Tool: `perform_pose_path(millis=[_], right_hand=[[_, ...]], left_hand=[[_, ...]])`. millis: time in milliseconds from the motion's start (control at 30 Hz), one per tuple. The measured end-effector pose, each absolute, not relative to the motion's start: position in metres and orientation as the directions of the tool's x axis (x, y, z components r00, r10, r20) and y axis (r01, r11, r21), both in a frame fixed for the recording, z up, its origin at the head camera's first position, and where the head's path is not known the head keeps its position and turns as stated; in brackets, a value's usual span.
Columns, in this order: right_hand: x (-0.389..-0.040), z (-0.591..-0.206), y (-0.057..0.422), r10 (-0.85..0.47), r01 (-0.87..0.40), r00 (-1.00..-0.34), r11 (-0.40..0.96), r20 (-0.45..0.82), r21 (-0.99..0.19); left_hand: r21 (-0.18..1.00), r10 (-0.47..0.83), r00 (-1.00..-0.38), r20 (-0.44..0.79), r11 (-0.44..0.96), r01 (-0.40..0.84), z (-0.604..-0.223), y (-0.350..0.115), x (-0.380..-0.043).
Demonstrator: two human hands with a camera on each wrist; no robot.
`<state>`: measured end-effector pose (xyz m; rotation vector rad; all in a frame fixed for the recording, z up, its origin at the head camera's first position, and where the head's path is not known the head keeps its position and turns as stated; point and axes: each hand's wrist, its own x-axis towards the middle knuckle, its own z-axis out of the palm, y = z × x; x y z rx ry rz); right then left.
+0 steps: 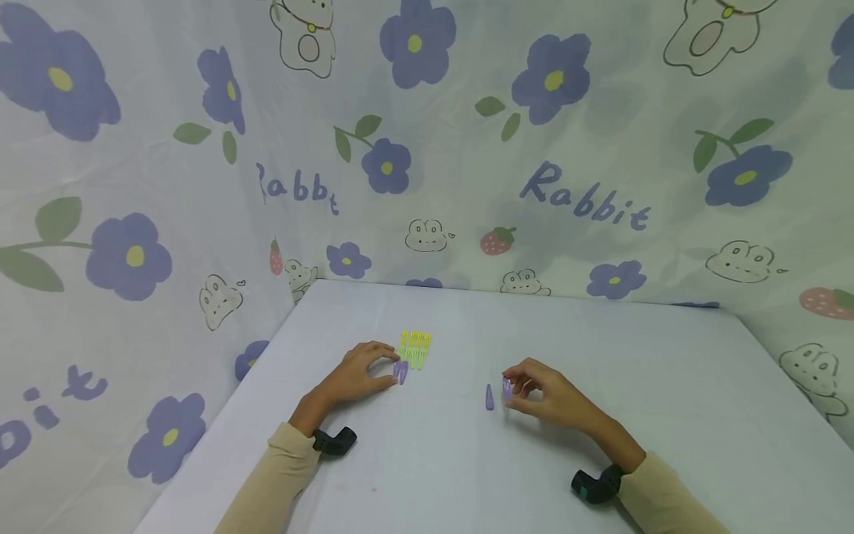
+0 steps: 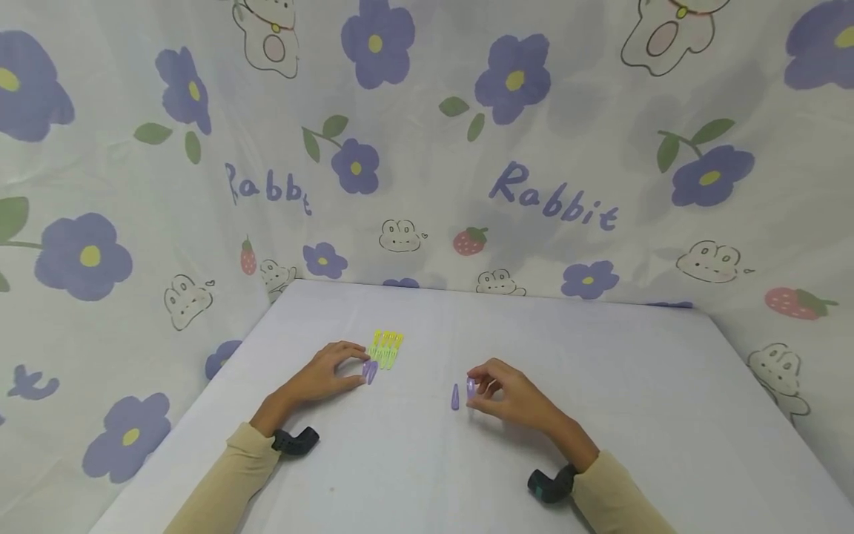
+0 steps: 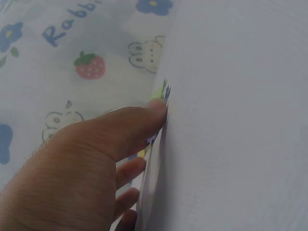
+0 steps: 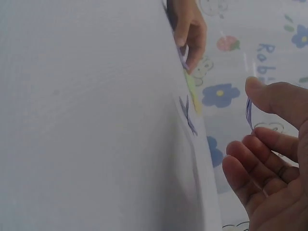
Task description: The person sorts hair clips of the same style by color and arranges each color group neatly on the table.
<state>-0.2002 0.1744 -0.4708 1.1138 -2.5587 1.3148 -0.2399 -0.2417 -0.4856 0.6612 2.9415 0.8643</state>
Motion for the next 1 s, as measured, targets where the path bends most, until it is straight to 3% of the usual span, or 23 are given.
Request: perform_pose_path(millis=[233,1000], right_hand=[[-0.203,-0.462,0.167,-0.597,-0.692,-0.687,0.361,0.415,-0.626],[-0.215,-0.440,0.114,-0.624,-0.688,-0.687,0.393,0.372,-0.610]], left_hand=[[0.522,0.396,-0.911,0.115,0.756,0.395,-0.485,-0.242,-0.239],[0.517,0.403,-0.905,0.134,0.751,0.411,-0.488,-0.243,-0.240]])
